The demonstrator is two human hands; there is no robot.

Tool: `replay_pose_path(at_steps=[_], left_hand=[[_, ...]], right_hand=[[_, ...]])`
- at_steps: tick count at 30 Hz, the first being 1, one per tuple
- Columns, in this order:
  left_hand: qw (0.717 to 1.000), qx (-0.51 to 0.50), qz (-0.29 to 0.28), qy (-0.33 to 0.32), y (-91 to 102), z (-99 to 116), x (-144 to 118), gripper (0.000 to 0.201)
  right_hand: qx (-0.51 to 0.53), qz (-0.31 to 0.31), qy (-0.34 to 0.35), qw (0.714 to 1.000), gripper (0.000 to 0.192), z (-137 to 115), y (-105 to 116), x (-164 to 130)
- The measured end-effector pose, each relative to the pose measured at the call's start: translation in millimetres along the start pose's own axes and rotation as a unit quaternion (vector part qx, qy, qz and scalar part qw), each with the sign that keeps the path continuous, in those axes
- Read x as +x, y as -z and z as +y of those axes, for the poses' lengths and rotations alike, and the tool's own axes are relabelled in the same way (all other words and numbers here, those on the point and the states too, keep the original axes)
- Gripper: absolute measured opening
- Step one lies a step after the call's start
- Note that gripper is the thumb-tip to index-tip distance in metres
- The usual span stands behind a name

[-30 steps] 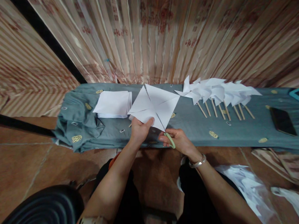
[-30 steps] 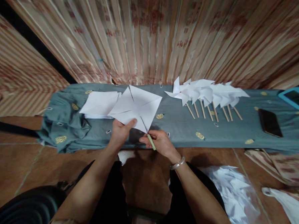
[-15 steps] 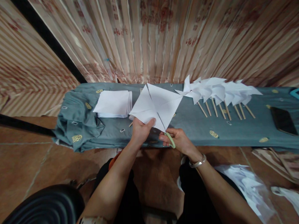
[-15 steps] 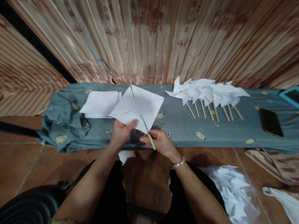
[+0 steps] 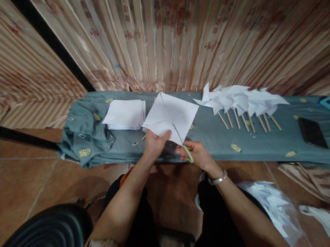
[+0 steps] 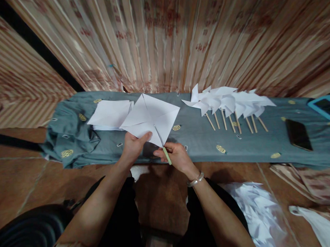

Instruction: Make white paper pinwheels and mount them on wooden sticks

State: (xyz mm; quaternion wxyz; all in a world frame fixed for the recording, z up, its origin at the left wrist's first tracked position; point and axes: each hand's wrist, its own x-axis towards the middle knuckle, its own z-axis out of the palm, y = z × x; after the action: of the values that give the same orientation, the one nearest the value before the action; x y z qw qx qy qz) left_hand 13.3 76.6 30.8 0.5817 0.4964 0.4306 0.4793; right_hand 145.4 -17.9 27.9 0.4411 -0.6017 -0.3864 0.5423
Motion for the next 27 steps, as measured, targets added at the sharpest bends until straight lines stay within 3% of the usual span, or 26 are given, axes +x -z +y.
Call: replay_pose_path(at_steps=[19, 27], left_hand=[[1.000, -0.001, 0.003, 0.006, 0.3, 1.3, -1.0, 0.026], [1.000, -0.022, 0.010, -0.003, 4.6, -5.8, 5.4, 0.036]], right_hand=[[-0.017, 0.010, 0.007, 1.000, 0.047, -1.7, -1.7, -0.2], [-0.056, -0.040, -0.010, 0.998, 0.048, -1.7, 3.8, -4.7]])
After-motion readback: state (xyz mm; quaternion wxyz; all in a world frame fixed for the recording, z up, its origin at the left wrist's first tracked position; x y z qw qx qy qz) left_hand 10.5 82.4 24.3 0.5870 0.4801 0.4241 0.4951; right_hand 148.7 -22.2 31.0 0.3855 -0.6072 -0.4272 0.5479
